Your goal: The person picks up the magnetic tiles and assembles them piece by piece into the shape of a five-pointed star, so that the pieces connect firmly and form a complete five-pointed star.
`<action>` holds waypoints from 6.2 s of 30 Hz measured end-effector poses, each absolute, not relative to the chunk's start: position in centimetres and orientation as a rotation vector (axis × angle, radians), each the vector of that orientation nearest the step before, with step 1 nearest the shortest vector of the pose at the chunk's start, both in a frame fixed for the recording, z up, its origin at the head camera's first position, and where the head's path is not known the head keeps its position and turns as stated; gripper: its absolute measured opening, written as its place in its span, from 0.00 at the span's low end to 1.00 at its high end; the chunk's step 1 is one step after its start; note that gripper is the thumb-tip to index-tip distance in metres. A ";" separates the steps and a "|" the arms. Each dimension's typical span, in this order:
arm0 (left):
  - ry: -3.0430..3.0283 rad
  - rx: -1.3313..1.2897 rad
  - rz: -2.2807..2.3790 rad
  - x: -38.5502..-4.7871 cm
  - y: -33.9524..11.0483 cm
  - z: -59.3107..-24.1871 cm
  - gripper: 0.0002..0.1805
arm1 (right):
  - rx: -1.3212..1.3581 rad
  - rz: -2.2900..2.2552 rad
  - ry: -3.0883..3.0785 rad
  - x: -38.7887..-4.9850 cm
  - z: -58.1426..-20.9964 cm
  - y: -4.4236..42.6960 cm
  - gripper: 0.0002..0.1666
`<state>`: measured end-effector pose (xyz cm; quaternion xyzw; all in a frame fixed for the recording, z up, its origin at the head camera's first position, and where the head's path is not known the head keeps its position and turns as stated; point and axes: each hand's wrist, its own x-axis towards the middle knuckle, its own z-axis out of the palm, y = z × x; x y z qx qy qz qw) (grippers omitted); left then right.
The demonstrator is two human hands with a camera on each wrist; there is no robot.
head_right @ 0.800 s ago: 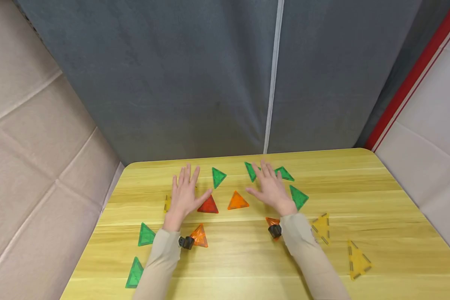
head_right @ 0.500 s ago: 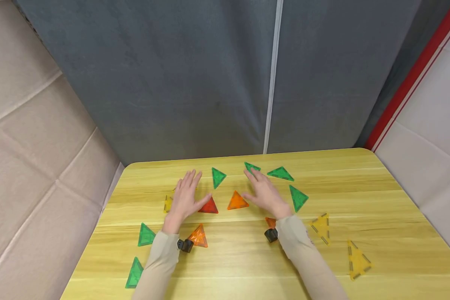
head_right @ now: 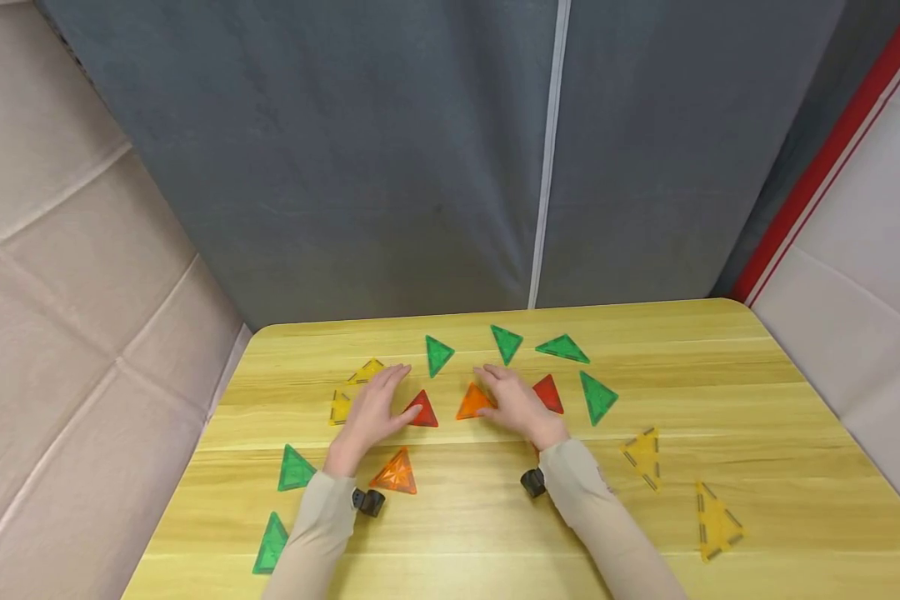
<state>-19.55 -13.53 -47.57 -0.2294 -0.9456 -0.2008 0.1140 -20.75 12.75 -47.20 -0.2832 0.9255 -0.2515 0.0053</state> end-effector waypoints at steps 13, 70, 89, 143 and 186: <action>-2.983 -0.652 -0.806 -19.0 -13.5 -48.6 0.36 | -0.934 -0.729 2.840 -20.7 -48.1 11.5 0.33; -2.988 -0.775 -0.758 -19.7 -12.8 -49.0 0.27 | -0.937 -0.515 2.737 -22.5 -46.4 11.8 0.27; -2.995 -0.770 -0.779 -19.6 -12.6 -48.9 0.25 | -0.490 -0.521 2.870 -22.2 -47.1 10.8 0.23; -3.105 -0.685 -0.821 -20.1 -12.7 -48.5 0.30 | -0.985 -0.442 2.770 -23.5 -46.9 11.7 0.27; -3.123 -0.659 -0.805 -20.1 -10.2 -48.1 0.27 | -1.060 -0.431 2.772 -23.7 -47.0 10.0 0.24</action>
